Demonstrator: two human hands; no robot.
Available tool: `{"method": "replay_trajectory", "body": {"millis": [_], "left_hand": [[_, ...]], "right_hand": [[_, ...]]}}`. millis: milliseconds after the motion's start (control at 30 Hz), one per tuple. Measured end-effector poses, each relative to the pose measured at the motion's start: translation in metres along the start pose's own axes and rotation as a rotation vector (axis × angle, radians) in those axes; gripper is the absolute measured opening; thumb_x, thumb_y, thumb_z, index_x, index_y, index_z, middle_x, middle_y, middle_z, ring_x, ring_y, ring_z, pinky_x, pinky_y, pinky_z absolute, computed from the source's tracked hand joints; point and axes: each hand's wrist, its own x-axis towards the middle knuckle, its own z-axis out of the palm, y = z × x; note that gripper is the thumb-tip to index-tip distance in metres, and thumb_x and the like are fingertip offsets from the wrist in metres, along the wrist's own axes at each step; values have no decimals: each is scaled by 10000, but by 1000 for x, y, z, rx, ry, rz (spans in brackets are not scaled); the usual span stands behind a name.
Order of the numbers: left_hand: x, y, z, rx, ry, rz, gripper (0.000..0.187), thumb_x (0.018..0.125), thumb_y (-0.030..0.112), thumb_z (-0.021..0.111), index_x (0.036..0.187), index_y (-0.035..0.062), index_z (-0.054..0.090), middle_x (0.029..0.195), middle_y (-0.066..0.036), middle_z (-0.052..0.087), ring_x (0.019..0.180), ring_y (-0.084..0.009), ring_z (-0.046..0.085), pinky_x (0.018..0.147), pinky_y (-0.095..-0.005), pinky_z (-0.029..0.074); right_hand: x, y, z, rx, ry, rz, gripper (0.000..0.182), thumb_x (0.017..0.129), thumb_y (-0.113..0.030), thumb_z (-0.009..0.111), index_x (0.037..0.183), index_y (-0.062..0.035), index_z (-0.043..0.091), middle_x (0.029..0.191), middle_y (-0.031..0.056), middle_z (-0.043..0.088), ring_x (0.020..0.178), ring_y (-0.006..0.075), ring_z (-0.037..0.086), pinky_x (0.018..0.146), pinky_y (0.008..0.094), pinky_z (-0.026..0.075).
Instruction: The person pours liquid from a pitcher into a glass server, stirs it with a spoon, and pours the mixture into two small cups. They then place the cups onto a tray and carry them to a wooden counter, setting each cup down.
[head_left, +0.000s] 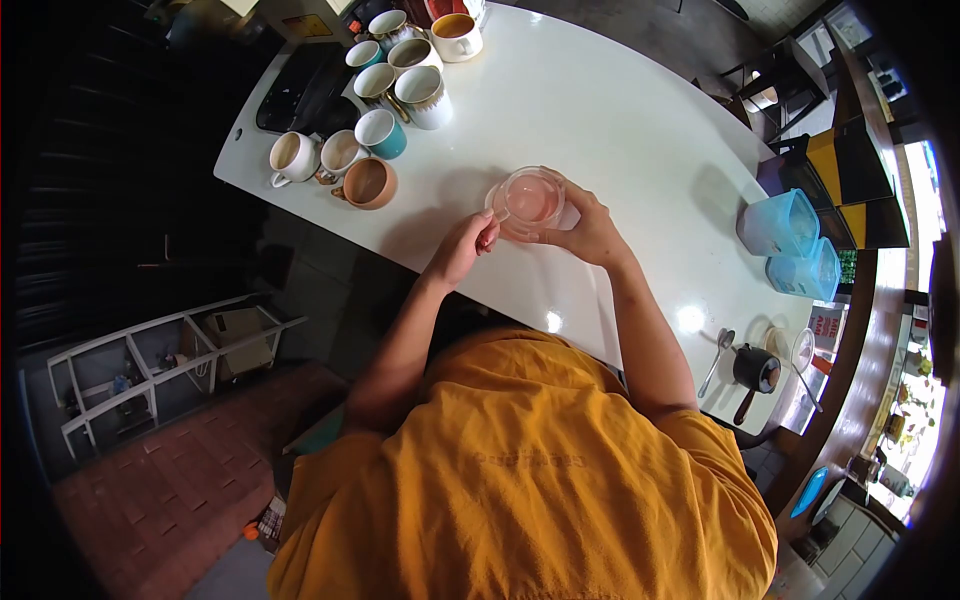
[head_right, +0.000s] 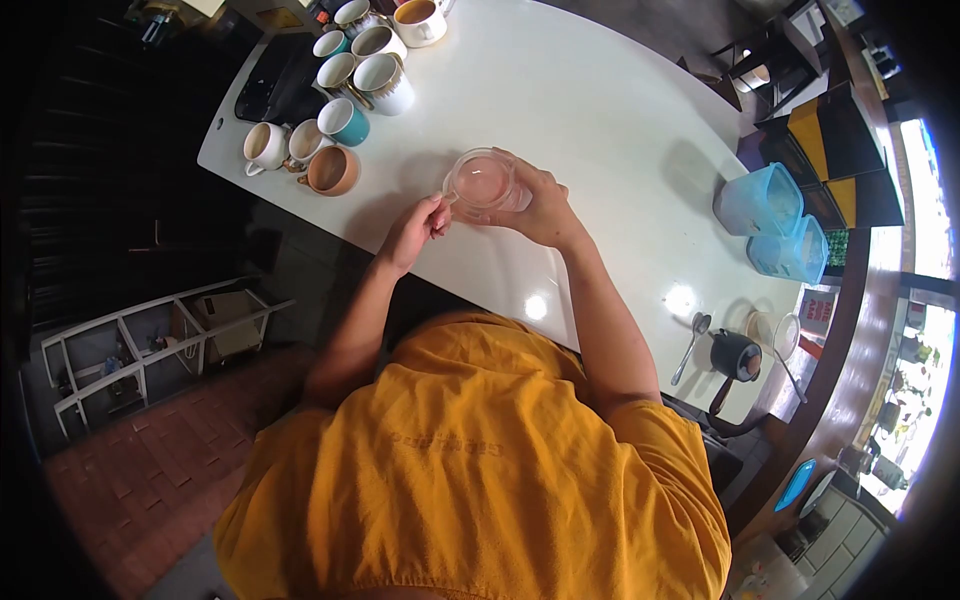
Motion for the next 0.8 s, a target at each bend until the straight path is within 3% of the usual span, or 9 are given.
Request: {"method": "replay_trajectory", "body": {"millis": [100,533,600,800], "left_hand": [[-2,-2,0,-12,17,9,346,994,320,360,712,119,362,683,18,359,666,-116,368,647,-263,309],[-7,-6,-1,-4,67,7,338,1000,318,332,723,132,387,701,14,418,704,-124,445,670,-266,340],[-9,-7,0,7,73,3,338,1001,319,330,725,133,389,704,15,423,706,-124,452,671,-265,342],[-10,-7,0,28,72,15,347,1007,338,325,734,135,397,717,15,435,716,-120,472,670,-258,350]], "right_hand": [[1,-9,-2,24,-34,9,790,635,-229,863,1330,-107,508,1265,100,588,1182,268,546,1011,383,435],[4,-3,2,-103,-60,47,864,631,-299,851,1385,-188,444,1210,124,609,1169,329,530,1008,432,417],[4,2,5,-103,-33,21,895,601,-342,849,1387,-204,443,1193,49,637,1138,332,538,977,473,339],[4,6,6,-110,-45,8,897,609,-305,842,1397,-203,426,1203,54,628,1155,342,521,953,482,340]]}}
